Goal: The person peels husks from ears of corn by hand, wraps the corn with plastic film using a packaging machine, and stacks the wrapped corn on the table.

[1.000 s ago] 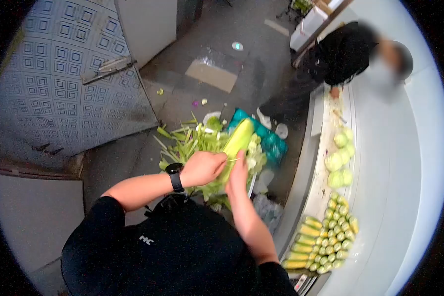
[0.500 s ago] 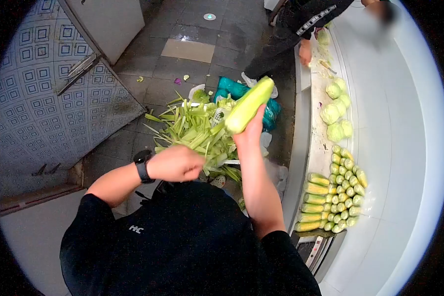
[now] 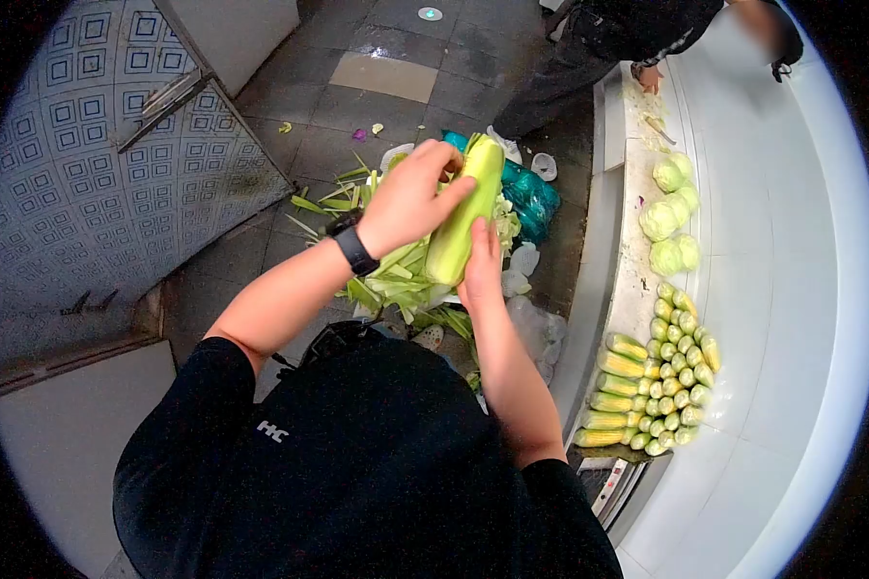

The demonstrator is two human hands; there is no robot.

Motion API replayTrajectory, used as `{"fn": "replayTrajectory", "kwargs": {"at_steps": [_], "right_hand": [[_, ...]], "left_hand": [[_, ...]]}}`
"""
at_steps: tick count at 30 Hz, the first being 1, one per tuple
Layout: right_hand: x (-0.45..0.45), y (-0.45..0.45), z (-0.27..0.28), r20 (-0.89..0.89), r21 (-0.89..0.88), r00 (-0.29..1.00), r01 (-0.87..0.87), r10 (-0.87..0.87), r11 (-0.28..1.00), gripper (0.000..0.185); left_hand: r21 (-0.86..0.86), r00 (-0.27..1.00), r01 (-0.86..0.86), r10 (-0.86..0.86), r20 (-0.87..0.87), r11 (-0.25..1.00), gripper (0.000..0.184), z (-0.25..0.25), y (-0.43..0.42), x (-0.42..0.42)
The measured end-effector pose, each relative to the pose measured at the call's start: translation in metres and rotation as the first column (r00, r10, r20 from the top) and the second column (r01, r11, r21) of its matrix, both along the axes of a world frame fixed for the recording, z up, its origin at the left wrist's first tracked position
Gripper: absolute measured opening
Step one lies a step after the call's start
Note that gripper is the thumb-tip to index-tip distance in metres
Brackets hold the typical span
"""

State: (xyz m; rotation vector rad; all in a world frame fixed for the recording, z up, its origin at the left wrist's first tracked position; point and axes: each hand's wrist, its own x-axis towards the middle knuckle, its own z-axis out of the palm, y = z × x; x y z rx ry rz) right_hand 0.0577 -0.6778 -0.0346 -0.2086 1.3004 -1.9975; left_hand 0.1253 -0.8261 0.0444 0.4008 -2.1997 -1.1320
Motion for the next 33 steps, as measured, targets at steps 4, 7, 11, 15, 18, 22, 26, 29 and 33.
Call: {"fn": "replayTrajectory", "kwargs": {"at_steps": [4,7,11,15,18,22,26,29,33], "right_hand": [[0.014,-0.003,0.012,-0.165,0.098,0.986,-0.012,0.028,0.995,0.055],[0.010,0.002,0.004,-0.268,0.128,0.961,-0.034,0.068,0.991,0.055],[0.010,0.004,-0.002,-0.283,0.196,0.959,0.031,0.026,0.980,0.055],[0.012,0.004,-0.004,-0.312,0.194,0.950,0.082,-0.018,0.977,0.054],[0.009,0.007,-0.011,-0.333,0.219,0.943,0.073,0.005,0.973,0.058],[0.012,0.000,-0.004,-0.280,0.229,0.960,0.076,-0.009,0.970,0.064],[0.016,-0.012,0.012,-0.141,0.210,0.990,0.036,-0.006,0.977,0.060],[0.021,-0.015,0.010,-0.105,0.232,0.994,0.063,-0.039,0.971,0.059],[0.021,-0.014,0.013,-0.180,0.276,0.983,0.080,-0.031,0.958,0.060]], "left_hand": [[0.016,0.999,-0.044,0.044,-0.018,0.999,0.026,-0.002,0.008,-0.004],[0.045,0.999,-0.025,0.024,0.040,0.999,0.026,-0.006,0.008,-0.003],[0.052,1.000,-0.017,0.017,0.002,0.998,0.025,-0.013,0.010,-0.010],[0.342,0.999,-0.021,0.035,-0.033,0.940,0.020,-0.013,0.012,-0.012],[0.358,1.000,0.004,0.004,-0.024,0.934,0.018,-0.017,0.008,-0.011],[0.250,1.000,0.014,-0.011,-0.013,0.968,0.014,-0.014,0.009,-0.009],[-0.275,0.979,-0.025,-0.032,-0.202,0.961,0.013,-0.017,0.017,-0.007],[-0.031,0.991,-0.041,0.036,-0.131,0.999,0.013,-0.019,0.017,-0.010],[-0.025,0.999,-0.014,0.013,-0.033,1.000,0.013,-0.024,0.009,-0.007]]}}
